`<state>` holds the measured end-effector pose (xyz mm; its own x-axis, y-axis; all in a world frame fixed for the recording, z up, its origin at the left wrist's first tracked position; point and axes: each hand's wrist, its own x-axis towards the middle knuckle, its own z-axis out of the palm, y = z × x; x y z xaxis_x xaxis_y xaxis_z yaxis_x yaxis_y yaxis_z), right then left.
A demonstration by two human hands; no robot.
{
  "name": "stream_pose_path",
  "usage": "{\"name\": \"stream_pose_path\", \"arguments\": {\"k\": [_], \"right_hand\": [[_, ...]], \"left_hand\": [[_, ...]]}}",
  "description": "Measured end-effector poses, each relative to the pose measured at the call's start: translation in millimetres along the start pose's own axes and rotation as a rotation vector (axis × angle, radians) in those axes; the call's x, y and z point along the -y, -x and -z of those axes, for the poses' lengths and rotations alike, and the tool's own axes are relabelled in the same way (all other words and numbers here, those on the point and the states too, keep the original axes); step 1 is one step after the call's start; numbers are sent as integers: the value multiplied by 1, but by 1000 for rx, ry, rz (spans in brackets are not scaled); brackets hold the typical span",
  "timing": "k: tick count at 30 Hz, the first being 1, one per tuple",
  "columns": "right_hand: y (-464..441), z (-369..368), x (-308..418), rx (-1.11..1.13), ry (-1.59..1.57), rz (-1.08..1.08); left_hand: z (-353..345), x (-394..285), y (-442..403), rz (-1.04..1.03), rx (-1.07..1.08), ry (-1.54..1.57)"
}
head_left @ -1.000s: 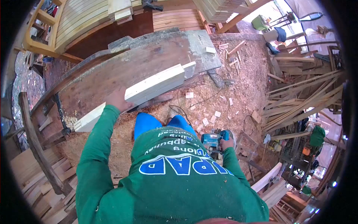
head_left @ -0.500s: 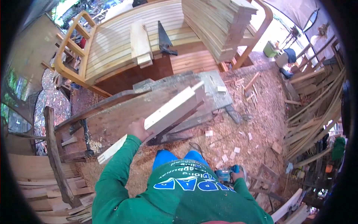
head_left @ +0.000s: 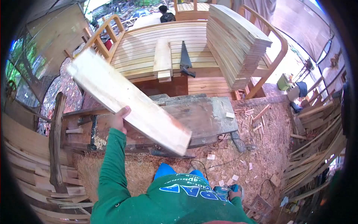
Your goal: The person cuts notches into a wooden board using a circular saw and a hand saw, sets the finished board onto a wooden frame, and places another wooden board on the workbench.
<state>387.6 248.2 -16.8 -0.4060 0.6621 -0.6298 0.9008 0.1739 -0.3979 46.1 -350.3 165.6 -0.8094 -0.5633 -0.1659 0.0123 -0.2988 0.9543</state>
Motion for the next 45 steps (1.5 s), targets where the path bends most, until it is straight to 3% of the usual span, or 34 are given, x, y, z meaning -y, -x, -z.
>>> {"name": "stream_pose_path", "arguments": {"k": [3,7,9,12,14,18,21,23,25,26,27,29,31,32,34,36,39,40,42,45], "right_hand": [[-12,-1,-6,-4,-8,24],[-57,-12,-54,-12,3,93],[-95,-15,-98,-20,59,170],[-55,12,-68,40,-19,75],[-31,28,-48,-11,118,122],[-47,34,-73,-72,238,97],[-73,29,-91,-39,226,140],[-65,28,-82,-29,268,142],[-40,25,-50,-50,207,194],[-51,24,-59,-93,388,168],[-42,25,-45,-38,257,137],[-33,24,-21,-48,186,224],[-36,19,-6,-65,190,183],[-37,16,-2,-66,119,231],[-34,13,12,-54,38,294],[-11,16,47,-32,16,318],[37,22,110,4,-45,470],[49,22,125,13,-65,525],[69,19,153,33,-109,632],[89,11,189,139,-89,574]], "left_hand": [[29,57,17,210,-12,111],[55,162,31,523,-325,186],[82,237,44,556,-200,520],[76,275,89,669,-315,553],[78,306,104,751,-353,614],[51,295,114,714,-215,425],[42,297,101,914,-74,168],[42,309,92,1081,150,-229],[29,297,89,1037,412,-412],[37,312,77,832,681,-646],[6,258,91,623,589,-747],[10,274,63,106,598,-1050],[-20,248,39,-71,582,-1270],[-38,240,24,-230,674,-1489],[-50,269,-6,-666,574,-1712],[-90,235,-2,-316,620,-1663],[-113,284,-8,-136,858,-1650],[-123,277,7,-106,769,-1670],[-118,282,8,-137,825,-1619],[-114,272,23,-229,864,-1630]]}}
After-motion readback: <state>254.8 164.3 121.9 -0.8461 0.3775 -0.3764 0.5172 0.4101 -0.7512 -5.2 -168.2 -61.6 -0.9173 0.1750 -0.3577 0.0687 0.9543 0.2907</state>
